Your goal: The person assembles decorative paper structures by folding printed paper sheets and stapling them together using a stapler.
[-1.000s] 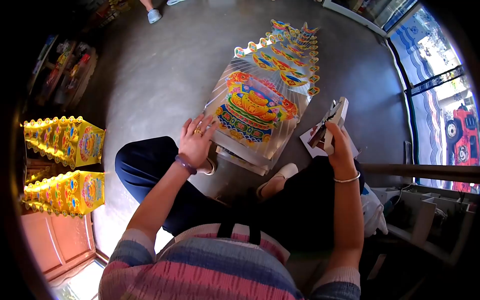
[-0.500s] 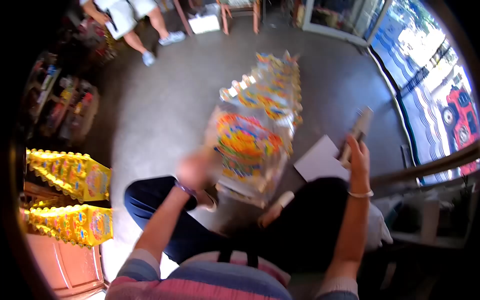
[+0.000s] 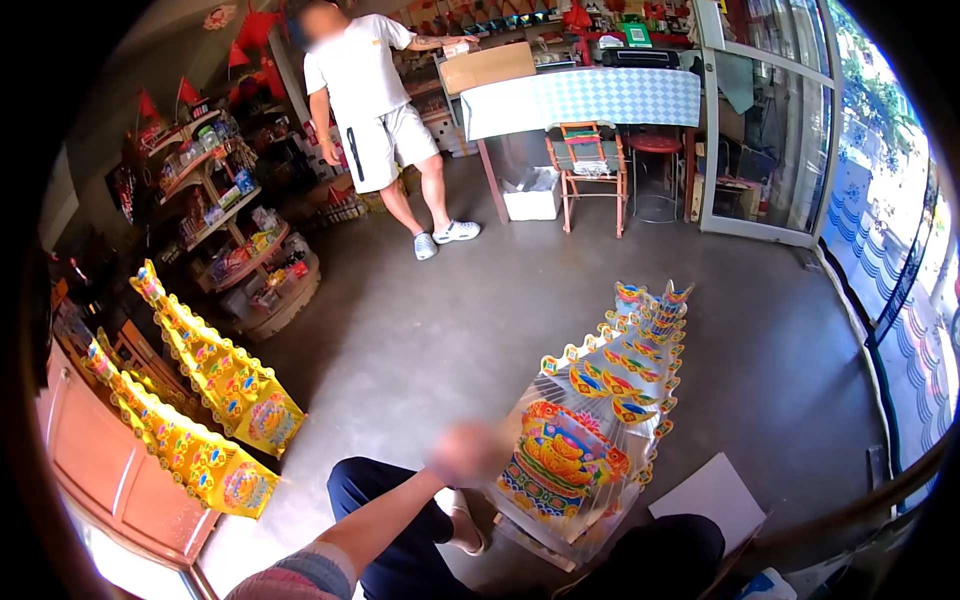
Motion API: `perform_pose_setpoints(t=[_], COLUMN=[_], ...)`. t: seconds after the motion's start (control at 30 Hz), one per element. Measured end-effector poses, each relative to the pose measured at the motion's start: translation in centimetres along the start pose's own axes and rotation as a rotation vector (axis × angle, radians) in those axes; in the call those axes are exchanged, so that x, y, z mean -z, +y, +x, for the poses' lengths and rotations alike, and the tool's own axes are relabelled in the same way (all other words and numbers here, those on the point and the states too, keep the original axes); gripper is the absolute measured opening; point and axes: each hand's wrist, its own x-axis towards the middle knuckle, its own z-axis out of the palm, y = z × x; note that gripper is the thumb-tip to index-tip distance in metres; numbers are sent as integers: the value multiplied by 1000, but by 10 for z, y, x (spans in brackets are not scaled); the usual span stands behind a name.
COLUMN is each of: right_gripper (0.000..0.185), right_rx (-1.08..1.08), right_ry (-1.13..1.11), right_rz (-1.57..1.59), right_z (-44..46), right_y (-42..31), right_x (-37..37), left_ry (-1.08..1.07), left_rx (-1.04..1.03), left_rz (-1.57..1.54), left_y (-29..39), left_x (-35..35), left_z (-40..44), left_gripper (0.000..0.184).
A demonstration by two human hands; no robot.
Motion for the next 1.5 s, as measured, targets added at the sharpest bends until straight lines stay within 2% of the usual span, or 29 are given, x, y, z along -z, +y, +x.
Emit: perform_pose_setpoints(t=[0.13, 0.27, 0.33, 0.4, 0.43, 0.47, 0.5, 0.53, 0.57, 0.6, 0.67, 0.73, 0.8, 0.83, 0.93, 1.0, 1.1, 1.23, 1.3, 1.37, 1.5], right_gripper=[29, 30, 31, 32, 30, 31, 31, 35, 37, 43, 48, 51, 49, 46, 44, 40, 36, 32, 31, 31, 31], right_rx=[-17, 65, 263, 461, 472, 455, 565, 700, 721, 681, 434, 192, 86, 70, 87, -3, -51, -20, -6, 0, 5], right_ry=[-41, -48, 8, -2, -234, -292, -304, -274, -288, -229, -330, -386, -259, -186, -102, -119, -77, 38, 58, 71, 116], right_rz=[7, 51, 110, 129, 142, 189, 137, 52, -42, 14, -24, 207, 303, 326, 263, 355, 423, 531, 598, 668, 791], right_z=[7, 12, 24, 39, 43, 49, 50, 63, 73, 72, 74, 75, 69, 59, 45, 38, 42, 44, 42, 42, 36], right_y=[13, 22, 25, 0, -46, -82, -117, -137, -156, -178, -214, -223, -223, -227, -236, -243, -241, -243, -245, -244, -252], right_x=[-19, -31, -30, 2, 59, 88, 116, 123, 127, 128, 119, 83, 52, 49, 46, 51, 43, 47, 55, 59, 70], left_ry=[-36, -97, -173, -196, -168, -355, -561, -324, -204, -79, -330, -432, -397, -430, -206, -59, -20, 61, 81, 57, 129], left_rx=[7, -34, -84, -170, -237, -132, -66, -312, -364, -411, -123, -41, -173, -105, -236, 34, 98, 174, 460, 969, 950], left_rz=[239, 339, 294, 146, 25, 235, 460, 571, 560, 549, -7, -122, 191, 145, 313, -446, -434, -297, -499, -875, -868], left_y=[-7, -30, -67, -135, -182, -108, -20, -87, -106, -114, -94, -53, -9, -11, -17, -128, -134, -113, -70, -14, -3], left_x=[5, -8, -25, -62, -95, -42, 23, -22, -41, -58, -71, -56, -32, -44, -65, -184, -200, -170, -122, -66, -34], left_z=[23, 52, 74, 89, 89, 115, 144, 134, 141, 149, 164, 177, 184, 188, 191, 200, 203, 203, 206, 212, 208], left_gripper=[25, 26, 26, 26, 26, 32, 37, 39, 37, 36, 26, 17, 9, 9, 10, 15, 16, 13, 14, 16, 17])
